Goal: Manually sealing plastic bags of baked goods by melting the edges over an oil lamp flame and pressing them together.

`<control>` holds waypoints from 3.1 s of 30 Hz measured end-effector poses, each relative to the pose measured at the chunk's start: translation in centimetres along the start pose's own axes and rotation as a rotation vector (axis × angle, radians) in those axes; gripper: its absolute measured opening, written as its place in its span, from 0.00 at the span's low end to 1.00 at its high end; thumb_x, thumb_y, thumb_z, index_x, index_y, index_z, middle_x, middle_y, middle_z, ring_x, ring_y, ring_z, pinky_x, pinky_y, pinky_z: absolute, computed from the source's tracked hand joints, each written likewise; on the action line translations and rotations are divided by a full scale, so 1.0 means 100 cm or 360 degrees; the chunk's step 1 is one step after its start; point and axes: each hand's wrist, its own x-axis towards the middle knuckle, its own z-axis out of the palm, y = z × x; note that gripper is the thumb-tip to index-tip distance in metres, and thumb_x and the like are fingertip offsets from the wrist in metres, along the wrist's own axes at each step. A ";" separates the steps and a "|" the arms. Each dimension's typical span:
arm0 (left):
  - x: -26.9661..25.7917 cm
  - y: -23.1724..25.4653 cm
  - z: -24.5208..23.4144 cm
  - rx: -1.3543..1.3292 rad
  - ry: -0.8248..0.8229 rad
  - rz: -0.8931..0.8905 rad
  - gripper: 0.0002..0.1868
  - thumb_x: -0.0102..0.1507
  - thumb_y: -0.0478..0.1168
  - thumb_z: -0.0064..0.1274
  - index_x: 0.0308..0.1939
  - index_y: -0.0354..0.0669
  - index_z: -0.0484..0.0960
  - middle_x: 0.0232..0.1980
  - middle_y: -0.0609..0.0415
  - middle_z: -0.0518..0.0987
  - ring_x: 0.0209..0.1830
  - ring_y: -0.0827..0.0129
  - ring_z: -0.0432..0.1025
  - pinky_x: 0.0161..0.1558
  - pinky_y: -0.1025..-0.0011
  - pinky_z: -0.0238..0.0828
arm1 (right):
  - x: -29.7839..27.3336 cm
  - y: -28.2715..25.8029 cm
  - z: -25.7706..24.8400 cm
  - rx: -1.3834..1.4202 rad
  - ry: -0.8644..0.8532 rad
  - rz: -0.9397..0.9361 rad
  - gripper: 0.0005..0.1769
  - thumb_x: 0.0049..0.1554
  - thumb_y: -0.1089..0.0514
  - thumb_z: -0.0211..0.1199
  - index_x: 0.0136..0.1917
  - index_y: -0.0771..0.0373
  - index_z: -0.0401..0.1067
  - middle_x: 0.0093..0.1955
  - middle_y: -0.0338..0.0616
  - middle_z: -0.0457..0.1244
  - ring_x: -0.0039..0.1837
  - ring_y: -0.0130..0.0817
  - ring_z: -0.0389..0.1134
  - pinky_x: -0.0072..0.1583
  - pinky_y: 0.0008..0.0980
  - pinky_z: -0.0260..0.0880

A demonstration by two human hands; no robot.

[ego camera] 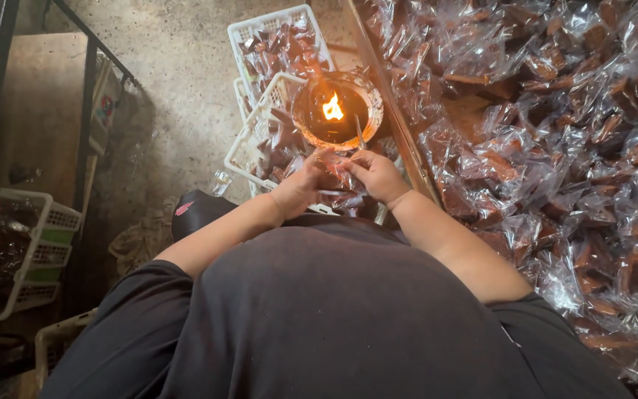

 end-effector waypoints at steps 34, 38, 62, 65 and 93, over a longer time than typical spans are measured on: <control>0.028 -0.012 -0.010 0.1898 0.0063 -0.0156 0.36 0.56 0.54 0.67 0.62 0.52 0.66 0.47 0.38 0.82 0.53 0.41 0.76 0.57 0.48 0.71 | 0.002 -0.055 -0.003 0.0171 0.0145 0.0730 0.15 0.66 0.52 0.54 0.42 0.61 0.73 0.40 0.52 0.70 0.28 0.27 0.60 0.23 0.26 0.63; 0.038 -0.017 -0.029 0.1518 0.0244 -0.0241 0.23 0.57 0.54 0.68 0.53 0.56 0.80 0.43 0.51 0.85 0.47 0.60 0.80 0.51 0.64 0.75 | 0.032 0.025 -0.024 0.0855 0.0474 0.0432 0.10 0.66 0.46 0.59 0.46 0.52 0.71 0.45 0.37 0.69 0.45 0.27 0.73 0.46 0.23 0.78; 0.052 -0.003 -0.008 0.0061 0.0498 -0.0392 0.20 0.63 0.55 0.57 0.51 0.48 0.83 0.33 0.48 0.82 0.26 0.63 0.76 0.27 0.75 0.68 | 0.030 0.011 -0.022 0.0369 0.0478 0.0315 0.13 0.67 0.46 0.58 0.56 0.53 0.77 0.49 0.31 0.70 0.49 0.20 0.69 0.48 0.14 0.67; 0.055 -0.033 -0.017 0.0190 0.0343 -0.0278 0.13 0.63 0.46 0.61 0.47 0.44 0.80 0.30 0.45 0.81 0.24 0.61 0.79 0.23 0.74 0.72 | -0.004 -0.073 -0.004 0.0483 0.0247 0.0494 0.11 0.62 0.46 0.63 0.53 0.51 0.77 0.48 0.30 0.70 0.48 0.21 0.70 0.48 0.17 0.68; 0.017 -0.027 -0.039 0.0436 0.0723 -0.0633 0.46 0.63 0.54 0.65 0.79 0.52 0.57 0.73 0.42 0.66 0.70 0.49 0.63 0.66 0.57 0.70 | 0.035 0.073 -0.143 -0.1614 0.0482 0.1022 0.30 0.51 0.35 0.67 0.67 0.27 0.68 0.67 0.39 0.51 0.71 0.52 0.58 0.68 0.48 0.66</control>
